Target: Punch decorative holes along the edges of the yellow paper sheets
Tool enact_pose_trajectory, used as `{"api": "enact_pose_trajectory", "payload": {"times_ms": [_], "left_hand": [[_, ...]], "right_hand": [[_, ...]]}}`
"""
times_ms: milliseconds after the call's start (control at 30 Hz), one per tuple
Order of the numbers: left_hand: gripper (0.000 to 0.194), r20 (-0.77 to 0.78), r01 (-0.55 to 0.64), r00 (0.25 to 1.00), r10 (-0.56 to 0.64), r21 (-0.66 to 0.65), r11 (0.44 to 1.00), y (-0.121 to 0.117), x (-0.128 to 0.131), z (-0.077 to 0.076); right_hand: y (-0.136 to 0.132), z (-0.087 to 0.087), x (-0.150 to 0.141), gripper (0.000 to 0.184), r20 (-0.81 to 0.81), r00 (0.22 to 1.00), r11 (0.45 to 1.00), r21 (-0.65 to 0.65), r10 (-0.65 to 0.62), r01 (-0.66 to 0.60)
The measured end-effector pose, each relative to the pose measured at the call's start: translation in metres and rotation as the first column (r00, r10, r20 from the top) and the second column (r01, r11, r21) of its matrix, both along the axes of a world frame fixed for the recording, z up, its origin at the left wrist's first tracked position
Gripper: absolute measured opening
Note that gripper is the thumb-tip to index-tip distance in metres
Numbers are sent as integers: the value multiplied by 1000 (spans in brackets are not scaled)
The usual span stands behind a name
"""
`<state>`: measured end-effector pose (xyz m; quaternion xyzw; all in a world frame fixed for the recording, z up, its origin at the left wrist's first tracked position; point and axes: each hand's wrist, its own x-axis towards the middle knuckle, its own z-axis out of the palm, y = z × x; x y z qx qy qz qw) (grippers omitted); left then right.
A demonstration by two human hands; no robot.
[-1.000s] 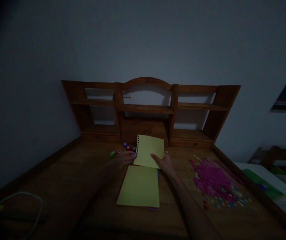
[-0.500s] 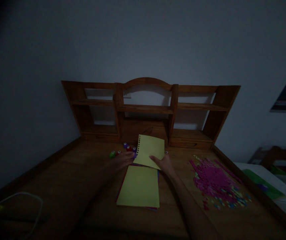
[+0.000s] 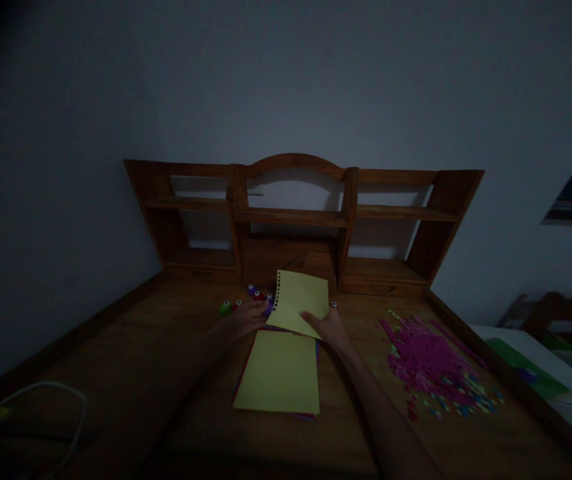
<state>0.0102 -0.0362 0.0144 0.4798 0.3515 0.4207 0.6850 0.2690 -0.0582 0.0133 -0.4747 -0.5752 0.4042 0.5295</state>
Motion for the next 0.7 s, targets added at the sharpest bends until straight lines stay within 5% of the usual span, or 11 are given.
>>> {"api": "enact_pose_trajectory", "payload": {"times_ms": [433,700], "left_hand": [[39,-61,-82,995,82,8,997,7,1,-11],[38,-77,11,997,-13,-22,1000,9,1,-4]], "right_hand": [[-1,-1,-2,47,-7,999,999,-3,32,-32],[-2,2,-5,46,-20,997,997,-24,77,-77]]}}
